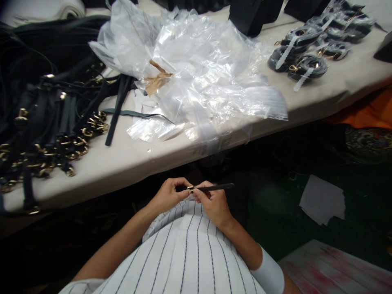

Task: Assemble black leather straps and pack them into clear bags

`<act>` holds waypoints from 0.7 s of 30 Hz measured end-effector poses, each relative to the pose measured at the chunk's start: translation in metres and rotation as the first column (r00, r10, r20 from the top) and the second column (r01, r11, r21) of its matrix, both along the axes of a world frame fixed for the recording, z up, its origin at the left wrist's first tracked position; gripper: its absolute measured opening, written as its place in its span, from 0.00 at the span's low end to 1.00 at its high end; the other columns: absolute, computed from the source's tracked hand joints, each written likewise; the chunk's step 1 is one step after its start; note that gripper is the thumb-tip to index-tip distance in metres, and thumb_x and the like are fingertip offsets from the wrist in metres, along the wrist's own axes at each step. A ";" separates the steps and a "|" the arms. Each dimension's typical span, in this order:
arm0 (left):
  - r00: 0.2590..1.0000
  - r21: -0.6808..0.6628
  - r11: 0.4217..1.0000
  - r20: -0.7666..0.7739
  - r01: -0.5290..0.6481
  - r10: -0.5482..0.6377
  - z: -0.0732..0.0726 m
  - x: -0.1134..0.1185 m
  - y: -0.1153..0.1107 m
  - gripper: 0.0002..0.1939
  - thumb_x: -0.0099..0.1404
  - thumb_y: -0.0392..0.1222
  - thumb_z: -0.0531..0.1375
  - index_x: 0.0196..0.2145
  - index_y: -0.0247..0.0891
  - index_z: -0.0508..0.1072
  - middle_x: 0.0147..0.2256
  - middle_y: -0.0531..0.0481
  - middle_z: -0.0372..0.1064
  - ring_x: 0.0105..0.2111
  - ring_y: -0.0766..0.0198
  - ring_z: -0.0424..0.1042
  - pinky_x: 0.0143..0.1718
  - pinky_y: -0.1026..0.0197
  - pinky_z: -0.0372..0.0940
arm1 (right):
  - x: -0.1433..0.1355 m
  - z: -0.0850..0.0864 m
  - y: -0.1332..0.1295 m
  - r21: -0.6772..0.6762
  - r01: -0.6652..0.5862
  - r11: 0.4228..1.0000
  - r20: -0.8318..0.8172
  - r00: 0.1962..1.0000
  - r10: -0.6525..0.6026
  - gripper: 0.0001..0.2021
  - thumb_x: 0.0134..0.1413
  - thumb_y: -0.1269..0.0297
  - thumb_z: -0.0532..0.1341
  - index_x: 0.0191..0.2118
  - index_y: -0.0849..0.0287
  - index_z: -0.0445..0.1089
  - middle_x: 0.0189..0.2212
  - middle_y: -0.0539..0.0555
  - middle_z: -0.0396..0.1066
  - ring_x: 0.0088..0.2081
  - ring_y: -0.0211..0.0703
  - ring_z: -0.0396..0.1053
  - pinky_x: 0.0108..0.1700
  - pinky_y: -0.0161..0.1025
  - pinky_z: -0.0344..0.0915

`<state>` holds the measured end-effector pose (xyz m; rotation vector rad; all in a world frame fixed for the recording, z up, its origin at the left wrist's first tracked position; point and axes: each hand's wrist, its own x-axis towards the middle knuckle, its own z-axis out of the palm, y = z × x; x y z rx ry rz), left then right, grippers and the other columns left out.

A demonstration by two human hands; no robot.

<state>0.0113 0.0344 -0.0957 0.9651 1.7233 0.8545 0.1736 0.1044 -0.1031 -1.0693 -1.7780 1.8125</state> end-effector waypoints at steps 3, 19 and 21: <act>0.994 0.040 0.999 -0.112 0.003 0.001 0.004 0.005 0.001 0.05 0.57 0.37 0.60 0.30 0.40 0.77 0.30 0.52 0.76 0.32 0.60 0.73 0.35 0.61 0.64 | 0.002 0.000 0.000 0.268 -0.075 0.961 0.079 0.995 0.056 0.07 0.60 0.60 0.60 0.37 0.55 0.74 0.29 0.53 0.75 0.31 0.44 0.73 0.35 0.41 0.70; 0.890 0.640 0.761 -0.279 -0.107 0.361 0.005 0.044 -0.007 0.10 0.62 0.30 0.60 0.42 0.37 0.72 0.33 0.48 0.72 0.34 0.62 0.68 0.37 0.58 0.65 | 0.000 0.027 -0.015 0.734 0.151 0.662 -0.146 0.987 -0.062 0.08 0.54 0.78 0.62 0.39 0.60 0.71 0.30 0.53 0.74 0.32 0.39 0.73 0.35 0.36 0.70; 0.890 0.675 0.728 -0.248 -0.125 0.382 0.005 0.045 -0.009 0.12 0.61 0.29 0.60 0.43 0.37 0.72 0.33 0.48 0.72 0.35 0.63 0.68 0.36 0.58 0.65 | 0.000 0.028 -0.016 0.742 0.155 0.652 -0.180 0.983 -0.029 0.10 0.53 0.80 0.62 0.41 0.62 0.72 0.30 0.54 0.75 0.32 0.40 0.73 0.36 0.37 0.71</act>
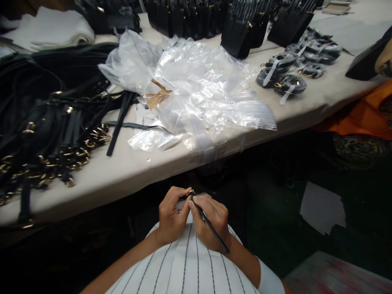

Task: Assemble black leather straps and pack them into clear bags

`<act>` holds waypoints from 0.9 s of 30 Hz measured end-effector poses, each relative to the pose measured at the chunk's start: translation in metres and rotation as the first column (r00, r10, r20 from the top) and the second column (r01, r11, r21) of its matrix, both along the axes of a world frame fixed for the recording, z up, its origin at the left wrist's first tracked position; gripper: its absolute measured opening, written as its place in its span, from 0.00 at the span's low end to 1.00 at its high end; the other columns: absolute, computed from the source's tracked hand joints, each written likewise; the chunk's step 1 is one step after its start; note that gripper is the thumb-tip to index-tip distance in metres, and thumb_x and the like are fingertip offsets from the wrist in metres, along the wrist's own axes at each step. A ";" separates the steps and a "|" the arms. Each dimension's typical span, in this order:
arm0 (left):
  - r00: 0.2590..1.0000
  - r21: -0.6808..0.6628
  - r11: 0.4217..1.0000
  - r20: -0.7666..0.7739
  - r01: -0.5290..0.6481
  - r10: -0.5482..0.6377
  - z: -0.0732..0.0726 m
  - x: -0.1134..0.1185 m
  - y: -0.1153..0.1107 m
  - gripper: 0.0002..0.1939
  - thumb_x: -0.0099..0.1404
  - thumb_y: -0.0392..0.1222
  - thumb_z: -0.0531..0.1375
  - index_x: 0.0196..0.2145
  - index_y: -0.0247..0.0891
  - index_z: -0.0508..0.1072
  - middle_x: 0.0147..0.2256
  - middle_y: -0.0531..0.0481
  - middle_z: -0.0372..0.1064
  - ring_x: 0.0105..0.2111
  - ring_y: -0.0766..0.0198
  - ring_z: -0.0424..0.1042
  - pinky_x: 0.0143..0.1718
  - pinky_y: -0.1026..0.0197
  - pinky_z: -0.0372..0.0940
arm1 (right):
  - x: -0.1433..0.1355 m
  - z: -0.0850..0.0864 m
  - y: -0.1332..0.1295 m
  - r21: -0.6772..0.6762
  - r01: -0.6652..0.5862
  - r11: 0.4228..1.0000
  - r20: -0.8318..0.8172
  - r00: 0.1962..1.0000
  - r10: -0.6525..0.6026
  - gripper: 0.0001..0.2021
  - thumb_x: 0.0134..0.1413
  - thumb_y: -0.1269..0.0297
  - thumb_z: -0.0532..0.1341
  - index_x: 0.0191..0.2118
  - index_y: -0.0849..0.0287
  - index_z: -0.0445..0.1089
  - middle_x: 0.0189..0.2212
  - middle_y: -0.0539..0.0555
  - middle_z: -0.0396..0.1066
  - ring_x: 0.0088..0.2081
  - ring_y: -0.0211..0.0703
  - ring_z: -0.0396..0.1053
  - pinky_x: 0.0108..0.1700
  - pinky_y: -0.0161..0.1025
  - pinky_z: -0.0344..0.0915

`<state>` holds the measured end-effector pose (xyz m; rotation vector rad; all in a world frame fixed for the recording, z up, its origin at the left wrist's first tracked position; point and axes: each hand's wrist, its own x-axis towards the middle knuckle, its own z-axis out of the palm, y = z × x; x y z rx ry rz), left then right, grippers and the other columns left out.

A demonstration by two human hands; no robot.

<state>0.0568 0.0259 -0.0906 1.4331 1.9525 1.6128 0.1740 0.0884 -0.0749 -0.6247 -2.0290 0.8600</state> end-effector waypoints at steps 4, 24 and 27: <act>1.000 0.046 0.999 0.023 0.000 -0.001 0.000 0.002 -0.002 0.14 0.59 0.27 0.61 0.43 0.37 0.73 0.34 0.48 0.72 0.35 0.63 0.69 0.36 0.58 0.66 | 0.001 0.001 -0.001 -0.027 -0.054 0.998 -0.053 0.997 0.052 0.11 0.52 0.81 0.62 0.40 0.63 0.72 0.30 0.54 0.75 0.32 0.40 0.73 0.34 0.37 0.71; 0.979 0.093 0.984 -0.153 0.149 -0.134 -0.005 -0.008 -0.010 0.18 0.57 0.25 0.61 0.46 0.34 0.72 0.32 0.45 0.71 0.35 0.59 0.68 0.37 0.53 0.65 | 0.008 -0.006 -0.014 -0.295 0.074 0.952 0.009 0.997 -0.075 0.04 0.55 0.74 0.63 0.34 0.59 0.69 0.24 0.48 0.71 0.24 0.35 0.70 0.28 0.33 0.69; 0.960 0.123 0.978 -0.245 0.169 -0.135 -0.004 -0.009 -0.010 0.21 0.57 0.23 0.62 0.48 0.33 0.70 0.33 0.45 0.72 0.35 0.59 0.68 0.37 0.53 0.65 | 0.008 -0.002 -0.012 -0.303 0.012 0.953 -0.020 1.000 -0.018 0.05 0.55 0.75 0.63 0.34 0.59 0.68 0.24 0.48 0.71 0.24 0.35 0.71 0.28 0.33 0.69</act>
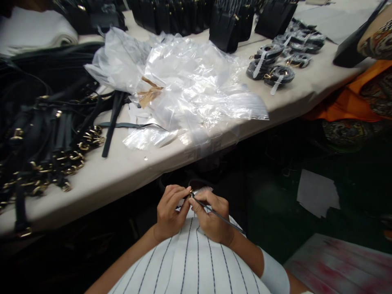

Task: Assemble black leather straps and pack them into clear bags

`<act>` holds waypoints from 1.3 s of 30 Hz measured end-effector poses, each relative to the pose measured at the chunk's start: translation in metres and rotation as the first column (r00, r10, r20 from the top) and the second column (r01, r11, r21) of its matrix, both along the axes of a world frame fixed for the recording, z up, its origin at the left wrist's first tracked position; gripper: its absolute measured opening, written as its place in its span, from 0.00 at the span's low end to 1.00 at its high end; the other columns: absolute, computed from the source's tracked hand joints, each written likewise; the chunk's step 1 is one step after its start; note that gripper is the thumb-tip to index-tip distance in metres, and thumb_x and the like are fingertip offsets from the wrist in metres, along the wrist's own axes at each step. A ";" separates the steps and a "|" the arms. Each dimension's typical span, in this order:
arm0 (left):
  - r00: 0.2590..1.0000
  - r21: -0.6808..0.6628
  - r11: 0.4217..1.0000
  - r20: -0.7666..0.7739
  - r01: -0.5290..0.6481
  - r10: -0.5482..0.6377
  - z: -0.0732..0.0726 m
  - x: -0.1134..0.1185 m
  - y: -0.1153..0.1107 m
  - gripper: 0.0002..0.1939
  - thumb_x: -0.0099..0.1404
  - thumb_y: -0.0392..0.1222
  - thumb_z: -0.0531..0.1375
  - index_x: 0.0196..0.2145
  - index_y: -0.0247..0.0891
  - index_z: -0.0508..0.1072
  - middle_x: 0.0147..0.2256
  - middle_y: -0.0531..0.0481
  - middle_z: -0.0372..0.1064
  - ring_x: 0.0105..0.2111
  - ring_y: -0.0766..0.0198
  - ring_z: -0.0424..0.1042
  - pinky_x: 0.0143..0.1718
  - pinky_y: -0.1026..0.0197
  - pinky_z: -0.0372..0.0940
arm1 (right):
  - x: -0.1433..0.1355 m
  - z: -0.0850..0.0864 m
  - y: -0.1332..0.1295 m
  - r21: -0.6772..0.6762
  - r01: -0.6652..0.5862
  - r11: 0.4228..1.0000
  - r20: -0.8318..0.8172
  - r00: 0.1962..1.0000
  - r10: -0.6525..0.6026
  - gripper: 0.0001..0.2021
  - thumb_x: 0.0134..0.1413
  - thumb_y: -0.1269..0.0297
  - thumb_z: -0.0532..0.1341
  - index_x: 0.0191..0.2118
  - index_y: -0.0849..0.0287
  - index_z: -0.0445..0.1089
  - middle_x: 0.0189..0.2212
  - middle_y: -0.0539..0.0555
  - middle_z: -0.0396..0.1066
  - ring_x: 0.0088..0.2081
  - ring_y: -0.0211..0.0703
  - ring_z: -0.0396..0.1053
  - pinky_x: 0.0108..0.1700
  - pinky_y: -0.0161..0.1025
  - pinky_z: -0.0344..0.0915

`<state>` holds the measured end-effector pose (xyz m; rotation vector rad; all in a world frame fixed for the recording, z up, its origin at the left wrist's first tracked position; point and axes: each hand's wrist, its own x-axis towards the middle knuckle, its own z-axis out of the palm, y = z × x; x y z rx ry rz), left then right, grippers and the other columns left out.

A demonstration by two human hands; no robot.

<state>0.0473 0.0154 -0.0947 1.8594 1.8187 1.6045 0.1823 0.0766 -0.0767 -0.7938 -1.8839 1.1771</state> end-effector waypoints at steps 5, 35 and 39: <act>0.994 0.022 0.999 -0.107 0.033 -0.031 0.002 -0.006 -0.004 0.22 0.56 0.24 0.62 0.49 0.31 0.69 0.35 0.41 0.72 0.37 0.57 0.68 0.37 0.52 0.66 | -0.001 0.007 0.005 0.229 -0.118 0.966 -0.021 0.992 0.126 0.08 0.51 0.80 0.62 0.35 0.62 0.69 0.26 0.52 0.72 0.27 0.38 0.71 0.30 0.35 0.69; 0.118 -0.425 0.794 0.901 0.434 0.418 -0.040 0.010 -0.038 0.15 0.52 0.46 0.70 0.35 0.35 0.78 0.31 0.47 0.78 0.31 0.64 0.75 0.39 0.61 0.68 | 0.010 -0.035 -0.004 0.366 -0.449 0.815 0.408 0.865 0.293 0.05 0.60 0.73 0.56 0.35 0.62 0.69 0.24 0.51 0.69 0.26 0.36 0.67 0.30 0.33 0.65; 0.050 -0.433 0.812 0.891 0.391 0.451 -0.038 0.017 -0.042 0.16 0.49 0.46 0.72 0.34 0.34 0.78 0.30 0.46 0.78 0.31 0.63 0.75 0.39 0.62 0.68 | 0.014 -0.039 -0.003 0.330 -0.506 0.797 0.361 0.848 0.389 0.04 0.60 0.71 0.56 0.36 0.61 0.69 0.25 0.52 0.70 0.26 0.37 0.68 0.31 0.34 0.67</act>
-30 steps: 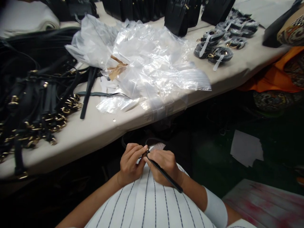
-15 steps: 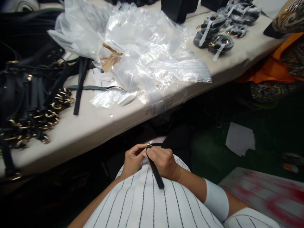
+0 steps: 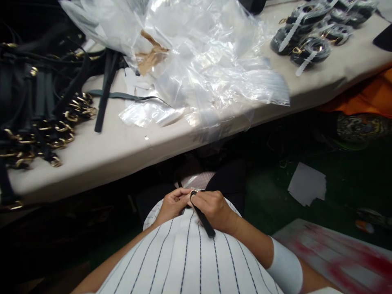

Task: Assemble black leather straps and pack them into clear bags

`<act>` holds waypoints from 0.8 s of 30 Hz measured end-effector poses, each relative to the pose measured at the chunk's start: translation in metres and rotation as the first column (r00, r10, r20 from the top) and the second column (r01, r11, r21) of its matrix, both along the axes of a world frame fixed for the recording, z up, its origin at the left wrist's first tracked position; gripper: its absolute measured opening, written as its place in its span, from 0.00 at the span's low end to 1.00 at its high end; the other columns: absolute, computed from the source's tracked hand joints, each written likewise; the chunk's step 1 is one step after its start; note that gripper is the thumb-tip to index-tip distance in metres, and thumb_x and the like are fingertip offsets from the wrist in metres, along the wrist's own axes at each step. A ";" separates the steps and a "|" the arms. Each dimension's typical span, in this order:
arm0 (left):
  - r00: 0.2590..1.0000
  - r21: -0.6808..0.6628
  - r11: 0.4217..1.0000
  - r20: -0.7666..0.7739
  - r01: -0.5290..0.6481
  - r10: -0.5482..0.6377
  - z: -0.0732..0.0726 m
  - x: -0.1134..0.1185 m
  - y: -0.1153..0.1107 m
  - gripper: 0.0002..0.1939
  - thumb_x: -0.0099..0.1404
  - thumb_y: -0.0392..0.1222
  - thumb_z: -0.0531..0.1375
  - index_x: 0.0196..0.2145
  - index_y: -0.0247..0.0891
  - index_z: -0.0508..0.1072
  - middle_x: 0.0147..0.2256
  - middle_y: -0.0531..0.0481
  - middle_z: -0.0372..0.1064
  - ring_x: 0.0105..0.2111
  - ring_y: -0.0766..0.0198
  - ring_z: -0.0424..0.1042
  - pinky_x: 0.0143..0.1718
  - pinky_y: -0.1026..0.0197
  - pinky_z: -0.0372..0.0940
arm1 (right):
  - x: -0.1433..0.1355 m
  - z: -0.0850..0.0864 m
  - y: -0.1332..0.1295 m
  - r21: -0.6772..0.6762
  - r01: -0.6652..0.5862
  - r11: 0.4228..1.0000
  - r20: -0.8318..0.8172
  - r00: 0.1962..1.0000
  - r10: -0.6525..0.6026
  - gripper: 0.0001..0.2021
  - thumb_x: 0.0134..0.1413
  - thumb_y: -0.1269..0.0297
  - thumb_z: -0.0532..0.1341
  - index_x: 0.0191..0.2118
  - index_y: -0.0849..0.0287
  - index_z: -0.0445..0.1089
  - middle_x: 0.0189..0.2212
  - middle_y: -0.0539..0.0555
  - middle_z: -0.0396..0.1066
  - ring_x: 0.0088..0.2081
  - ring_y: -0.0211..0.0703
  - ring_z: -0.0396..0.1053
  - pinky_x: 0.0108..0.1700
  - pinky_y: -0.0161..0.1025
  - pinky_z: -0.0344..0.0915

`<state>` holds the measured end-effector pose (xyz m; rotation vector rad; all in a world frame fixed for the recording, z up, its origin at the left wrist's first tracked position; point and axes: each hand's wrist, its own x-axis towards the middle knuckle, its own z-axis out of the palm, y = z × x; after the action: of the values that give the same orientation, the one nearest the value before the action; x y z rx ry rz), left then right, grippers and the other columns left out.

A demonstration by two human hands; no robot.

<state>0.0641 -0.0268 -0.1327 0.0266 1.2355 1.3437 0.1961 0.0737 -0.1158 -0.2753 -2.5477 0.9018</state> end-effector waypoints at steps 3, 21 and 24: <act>0.997 -0.031 0.997 0.001 -0.073 0.073 0.002 0.004 -0.003 0.17 0.47 0.46 0.73 0.32 0.34 0.78 0.31 0.46 0.78 0.31 0.62 0.75 0.38 0.61 0.68 | -0.002 0.002 -0.002 -0.029 -0.022 0.999 -0.059 0.998 0.020 0.05 0.59 0.72 0.57 0.36 0.59 0.69 0.23 0.50 0.70 0.25 0.37 0.69 0.29 0.34 0.69; 0.994 0.053 0.995 -0.078 0.086 -0.081 0.001 -0.007 -0.003 0.15 0.55 0.44 0.67 0.39 0.35 0.78 0.35 0.45 0.77 0.35 0.62 0.75 0.39 0.62 0.67 | -0.003 0.004 -0.012 0.033 0.090 0.995 -0.140 0.986 -0.085 0.09 0.57 0.74 0.59 0.43 0.60 0.70 0.24 0.52 0.73 0.25 0.41 0.72 0.30 0.36 0.73; 0.995 0.029 0.996 -0.062 0.083 -0.082 -0.002 -0.006 -0.002 0.15 0.54 0.42 0.67 0.40 0.36 0.79 0.37 0.45 0.78 0.37 0.61 0.75 0.41 0.62 0.68 | -0.004 0.004 -0.012 0.054 0.085 0.995 -0.150 0.986 -0.076 0.12 0.55 0.78 0.57 0.44 0.61 0.68 0.24 0.53 0.72 0.26 0.41 0.72 0.29 0.37 0.72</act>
<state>0.0584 -0.0290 -0.1348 0.1399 1.2507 1.2984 0.1923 0.0613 -0.1121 -0.2805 -2.4051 0.7838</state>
